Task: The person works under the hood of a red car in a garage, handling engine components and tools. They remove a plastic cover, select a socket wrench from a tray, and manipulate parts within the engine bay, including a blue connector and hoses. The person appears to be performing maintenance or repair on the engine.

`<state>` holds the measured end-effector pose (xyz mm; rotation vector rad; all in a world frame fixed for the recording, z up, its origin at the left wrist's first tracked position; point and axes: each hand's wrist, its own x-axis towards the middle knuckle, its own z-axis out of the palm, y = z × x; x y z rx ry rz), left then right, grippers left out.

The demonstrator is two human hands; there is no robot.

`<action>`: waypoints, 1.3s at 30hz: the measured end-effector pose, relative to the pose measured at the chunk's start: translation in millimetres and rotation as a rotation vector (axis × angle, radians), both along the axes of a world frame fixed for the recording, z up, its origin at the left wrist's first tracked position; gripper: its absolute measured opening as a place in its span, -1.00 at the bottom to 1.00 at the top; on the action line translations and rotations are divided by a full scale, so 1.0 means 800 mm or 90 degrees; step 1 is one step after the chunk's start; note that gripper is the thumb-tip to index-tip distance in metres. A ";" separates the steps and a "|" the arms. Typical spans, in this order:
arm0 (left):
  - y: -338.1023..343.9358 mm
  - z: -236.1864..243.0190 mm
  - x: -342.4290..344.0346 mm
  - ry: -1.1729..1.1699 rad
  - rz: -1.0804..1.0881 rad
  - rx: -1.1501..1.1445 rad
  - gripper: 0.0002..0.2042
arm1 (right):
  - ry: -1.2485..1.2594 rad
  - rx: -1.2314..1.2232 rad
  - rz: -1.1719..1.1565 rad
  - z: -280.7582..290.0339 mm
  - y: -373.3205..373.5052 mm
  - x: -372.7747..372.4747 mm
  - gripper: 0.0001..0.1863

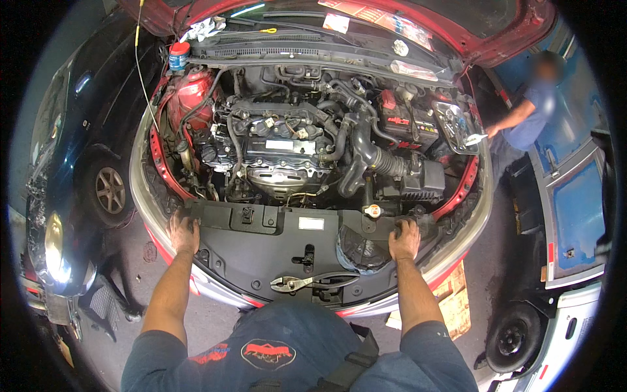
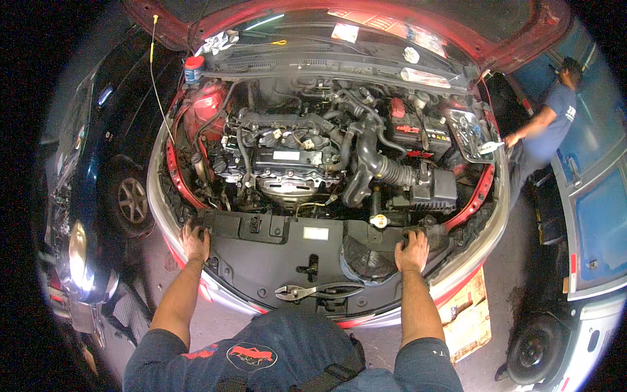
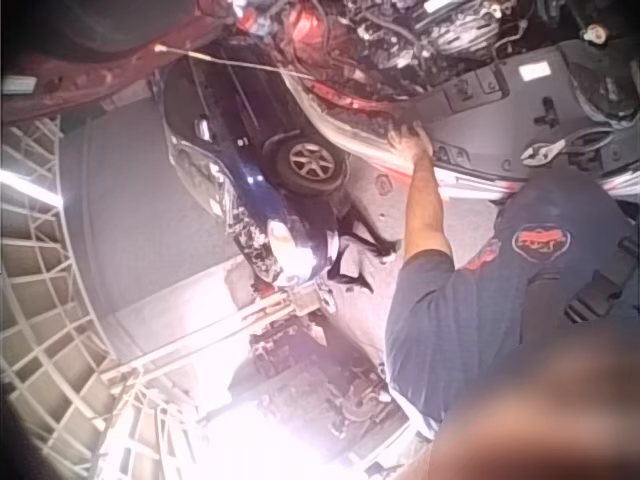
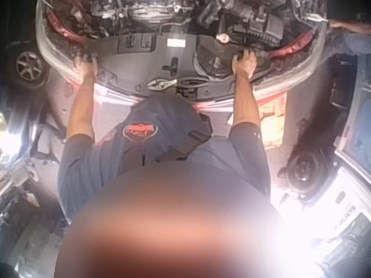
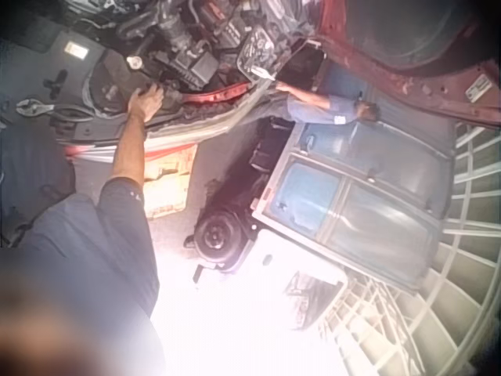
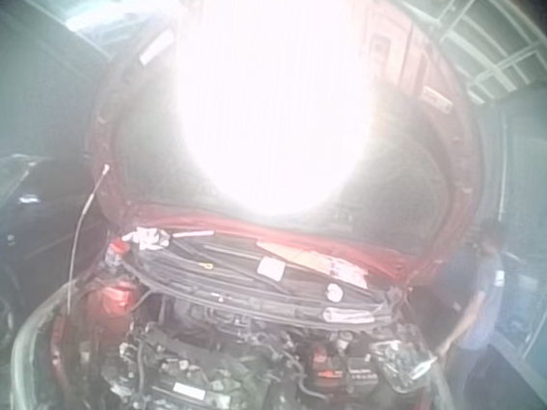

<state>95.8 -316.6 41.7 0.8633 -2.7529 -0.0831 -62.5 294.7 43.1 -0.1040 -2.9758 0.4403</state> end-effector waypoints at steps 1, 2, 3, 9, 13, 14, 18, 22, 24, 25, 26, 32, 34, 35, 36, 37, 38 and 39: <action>0.000 0.000 0.000 -0.004 0.003 0.001 -0.66 | 0.005 0.001 0.002 0.000 0.000 0.000 -0.62; 0.000 0.000 0.000 -0.003 0.004 -0.003 -0.66 | 0.013 0.004 0.003 0.000 0.000 0.001 -0.63; 0.000 0.000 0.000 -0.003 0.007 -0.010 -0.66 | 0.020 0.006 0.005 0.000 0.000 0.001 -0.63; -0.001 -0.003 0.001 0.029 -0.008 -0.001 -0.69 | -0.018 0.010 -0.012 0.001 -0.001 0.000 -0.61; -0.002 -0.004 0.001 0.036 -0.005 -0.004 -0.70 | -0.025 0.009 -0.004 0.001 0.001 0.000 -0.58; -0.002 -0.004 0.001 0.035 -0.006 -0.002 -0.70 | -0.015 0.012 -0.002 0.000 0.001 0.000 -0.58; -0.001 -0.002 0.002 0.041 -0.009 0.000 -0.70 | -0.002 0.019 0.000 -0.005 0.002 -0.001 -0.57; 0.001 0.000 0.002 0.048 -0.015 -0.007 -0.68 | 0.000 0.022 0.006 -0.007 0.003 -0.002 -0.57; 0.003 0.002 0.002 0.046 -0.009 0.004 -0.68 | -0.002 0.017 0.008 -0.007 0.004 -0.002 -0.57; 0.003 0.004 0.002 0.040 -0.009 0.002 -0.67 | 0.008 0.016 0.010 -0.007 0.003 -0.001 -0.57; 0.004 0.005 0.002 0.034 -0.008 -0.002 -0.66 | 0.017 0.015 0.012 -0.007 0.003 -0.001 -0.58; 0.005 0.007 0.003 0.035 -0.021 -0.004 -0.67 | 0.036 0.022 0.011 -0.010 0.003 -0.001 -0.58; 0.004 0.005 0.003 0.042 -0.022 -0.009 -0.67 | 0.038 0.021 0.013 -0.010 0.004 -0.001 -0.58; 0.003 0.004 0.003 0.045 -0.019 -0.009 -0.67 | 0.034 0.018 0.014 -0.010 0.004 -0.001 -0.58; 0.003 0.003 0.003 0.044 -0.014 -0.008 -0.68 | 0.028 0.018 0.013 -0.009 0.004 -0.001 -0.57; 0.002 0.003 0.003 0.042 -0.016 -0.006 -0.68 | 0.025 0.011 0.016 -0.008 0.004 -0.001 -0.57; 0.001 0.002 0.002 0.037 -0.015 -0.004 -0.68 | 0.019 0.007 0.017 -0.007 0.004 -0.001 -0.57; 0.001 0.001 0.002 0.032 -0.015 -0.004 -0.68 | 0.017 0.006 0.016 -0.006 0.004 -0.001 -0.57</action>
